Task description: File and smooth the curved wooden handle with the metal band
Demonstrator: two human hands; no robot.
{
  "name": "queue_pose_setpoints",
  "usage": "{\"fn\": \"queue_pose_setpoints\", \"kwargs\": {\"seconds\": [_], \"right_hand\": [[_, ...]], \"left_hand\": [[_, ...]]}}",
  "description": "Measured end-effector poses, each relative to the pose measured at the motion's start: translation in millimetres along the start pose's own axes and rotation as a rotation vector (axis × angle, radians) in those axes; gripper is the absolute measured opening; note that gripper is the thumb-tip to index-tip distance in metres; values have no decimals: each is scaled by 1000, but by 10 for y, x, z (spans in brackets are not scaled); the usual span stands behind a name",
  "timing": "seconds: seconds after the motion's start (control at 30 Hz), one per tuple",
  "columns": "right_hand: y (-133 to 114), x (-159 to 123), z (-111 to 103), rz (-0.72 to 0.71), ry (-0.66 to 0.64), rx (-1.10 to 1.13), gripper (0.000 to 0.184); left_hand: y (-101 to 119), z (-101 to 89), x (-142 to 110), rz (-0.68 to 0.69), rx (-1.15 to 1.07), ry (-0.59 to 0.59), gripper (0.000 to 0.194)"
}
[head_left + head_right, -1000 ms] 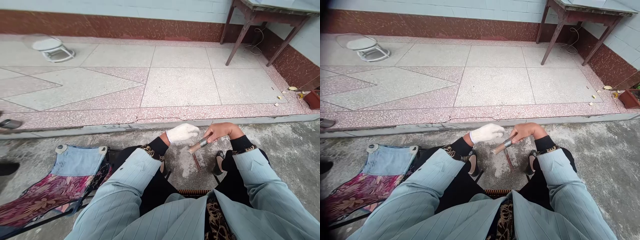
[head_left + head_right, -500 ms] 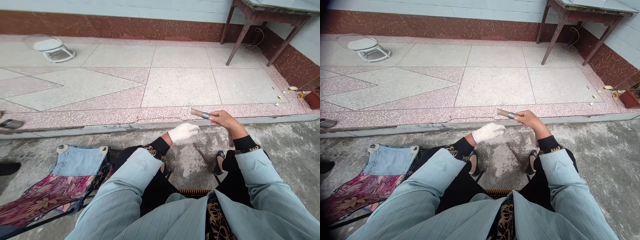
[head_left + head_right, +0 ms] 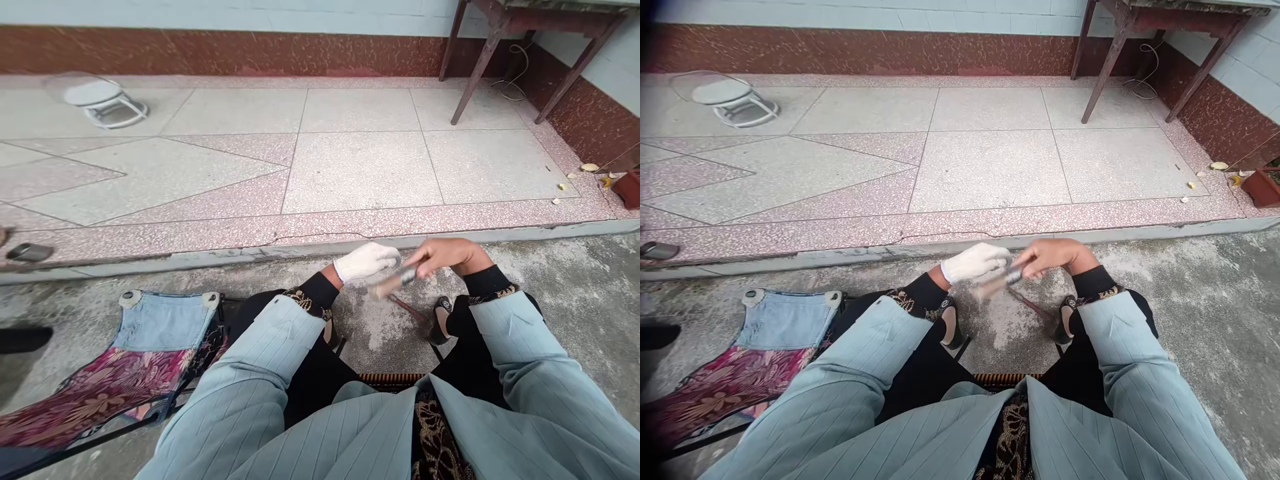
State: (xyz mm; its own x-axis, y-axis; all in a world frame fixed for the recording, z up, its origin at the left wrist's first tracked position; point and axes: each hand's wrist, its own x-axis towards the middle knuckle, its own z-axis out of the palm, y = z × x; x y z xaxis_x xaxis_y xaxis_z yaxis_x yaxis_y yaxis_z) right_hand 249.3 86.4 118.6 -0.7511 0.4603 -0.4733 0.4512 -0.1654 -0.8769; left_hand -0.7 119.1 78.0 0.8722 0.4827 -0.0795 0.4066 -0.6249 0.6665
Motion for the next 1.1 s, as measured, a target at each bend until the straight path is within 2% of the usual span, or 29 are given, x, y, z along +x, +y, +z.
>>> {"fn": "queue_pose_setpoints", "kwargs": {"seconds": [0.07, 0.13, 0.17, 0.3, 0.47, 0.63, 0.83, 0.9, 0.97, 1.03, 1.1], "right_hand": [[-11, -87, -48, -169, 311, 160, 49], [-20, -143, -88, -215, 549, 281, 48], [-20, -152, -102, -205, 622, 322, 47], [36, -88, -132, -103, 746, 305, 41], [135, 14, -162, 118, 818, -57, 30], [78, 20, -133, 264, 745, -414, 24], [56, 63, -101, 322, 682, -554, 22], [93, 75, -100, 382, 527, -523, 19], [121, 63, -91, 397, 251, -402, 20], [118, 21, -73, 300, 0, -244, 30], [81, -46, -56, 142, -121, -114, 43]], "left_hand": [[-17, -17, 7, -55, -92, 76, 31], [-16, -10, 13, -104, -121, 100, 32], [-7, 4, 15, -114, -119, 79, 32], [62, 80, 15, -93, -69, -37, 29], [106, 73, 9, -70, 17, -53, 29], [86, 56, 8, -115, 160, -68, 31], [76, 107, 13, -76, 258, -107, 30], [81, 109, 8, -69, 280, -100, 29], [87, 92, -3, -73, 289, -86, 27], [97, 53, -18, -87, 259, -60, 27], [112, 7, -32, -73, 150, -25, 29]]}}
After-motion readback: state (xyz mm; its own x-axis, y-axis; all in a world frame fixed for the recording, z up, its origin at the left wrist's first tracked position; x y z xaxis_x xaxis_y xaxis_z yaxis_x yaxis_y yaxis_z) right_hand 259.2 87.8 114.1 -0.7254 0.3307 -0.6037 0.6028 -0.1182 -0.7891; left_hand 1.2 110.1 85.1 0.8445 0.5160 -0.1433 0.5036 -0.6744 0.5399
